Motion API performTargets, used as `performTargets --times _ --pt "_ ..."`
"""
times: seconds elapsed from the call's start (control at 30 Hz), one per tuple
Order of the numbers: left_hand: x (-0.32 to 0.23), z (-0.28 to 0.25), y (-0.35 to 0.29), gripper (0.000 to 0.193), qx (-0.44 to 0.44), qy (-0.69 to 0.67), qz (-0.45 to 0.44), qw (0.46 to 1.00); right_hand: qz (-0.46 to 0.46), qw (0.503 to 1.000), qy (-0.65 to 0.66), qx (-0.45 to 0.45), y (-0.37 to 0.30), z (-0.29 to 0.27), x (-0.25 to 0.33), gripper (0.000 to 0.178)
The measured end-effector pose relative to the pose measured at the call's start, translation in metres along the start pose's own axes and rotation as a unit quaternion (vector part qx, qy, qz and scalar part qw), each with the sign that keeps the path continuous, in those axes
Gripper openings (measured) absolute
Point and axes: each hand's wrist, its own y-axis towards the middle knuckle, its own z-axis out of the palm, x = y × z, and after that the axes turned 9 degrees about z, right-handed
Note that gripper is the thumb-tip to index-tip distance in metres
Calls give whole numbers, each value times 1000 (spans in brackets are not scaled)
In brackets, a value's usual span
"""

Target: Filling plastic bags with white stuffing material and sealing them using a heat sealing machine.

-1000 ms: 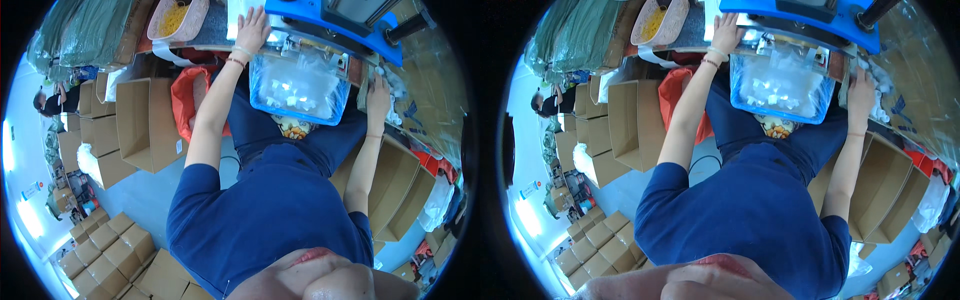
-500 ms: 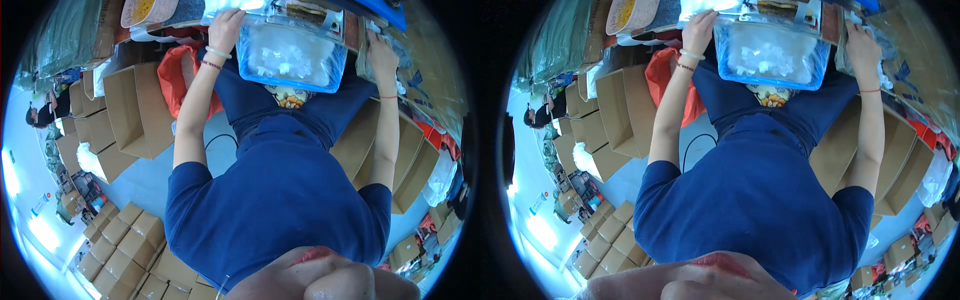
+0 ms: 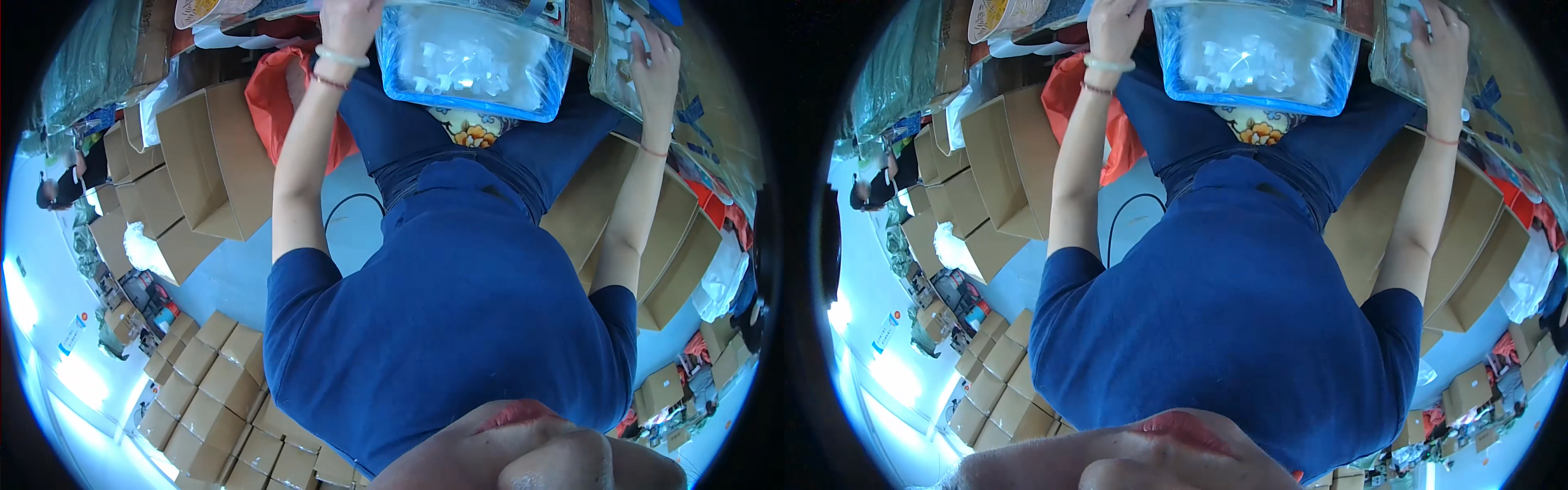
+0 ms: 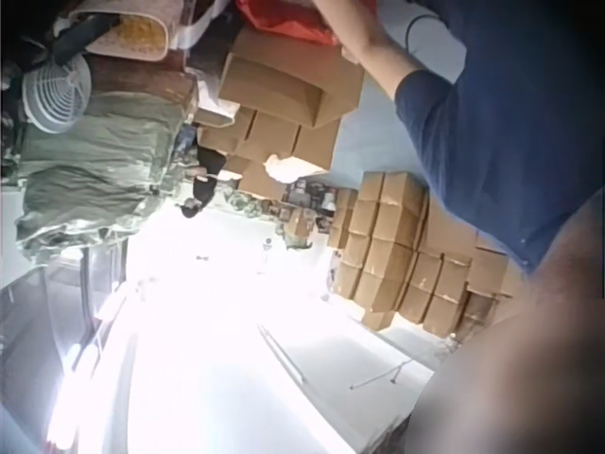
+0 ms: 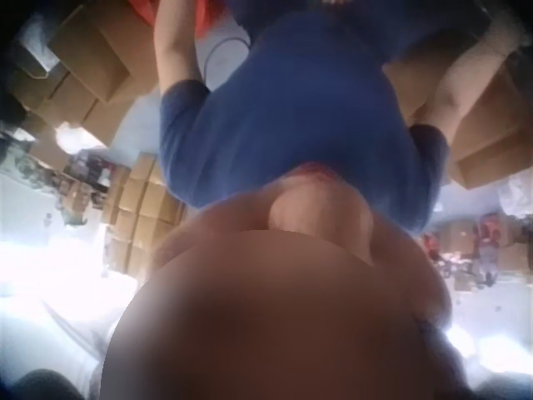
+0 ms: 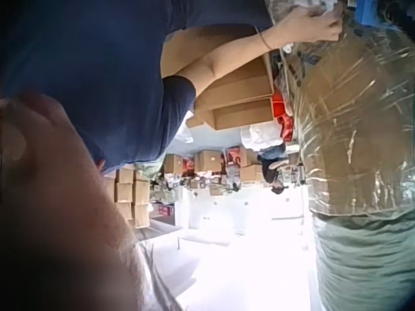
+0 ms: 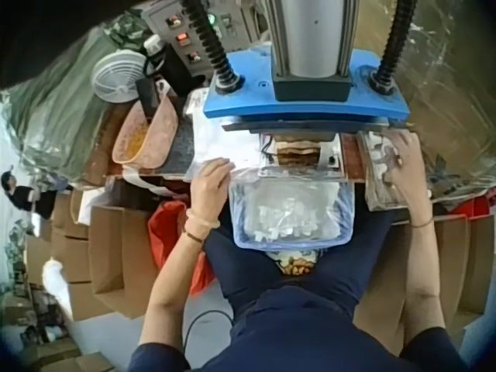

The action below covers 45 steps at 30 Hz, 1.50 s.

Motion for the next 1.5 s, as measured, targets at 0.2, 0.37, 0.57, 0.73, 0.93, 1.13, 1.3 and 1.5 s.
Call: performTargets --times 0.2,0.37,0.57,0.73,0.93,1.13,1.3,1.5 --pt "-37 11 -17 17 46 -257 -245 934 164 948 259 91 -49 -24 119 27" --pt "-62 -3 -8 20 82 -396 -299 864 101 933 309 155 -63 -8 170 25" --pt "-69 -11 -6 19 121 -402 -321 849 121 905 396 97 -37 -19 187 22" --pt "-84 -8 -1 19 147 -420 -291 847 52 945 312 78 -31 -21 189 26" --pt "-67 2 2 25 260 -565 -297 724 -4 939 199 279 -1 -28 164 28" --pt "-63 35 1 26 182 -722 -451 492 149 934 242 215 -8 6 145 28" --pt "-43 75 20 29 95 -730 -450 505 174 984 -10 30 -23 -27 121 23" --pt "-36 63 9 34 197 -646 -410 612 212 971 -67 92 -44 7 61 22"
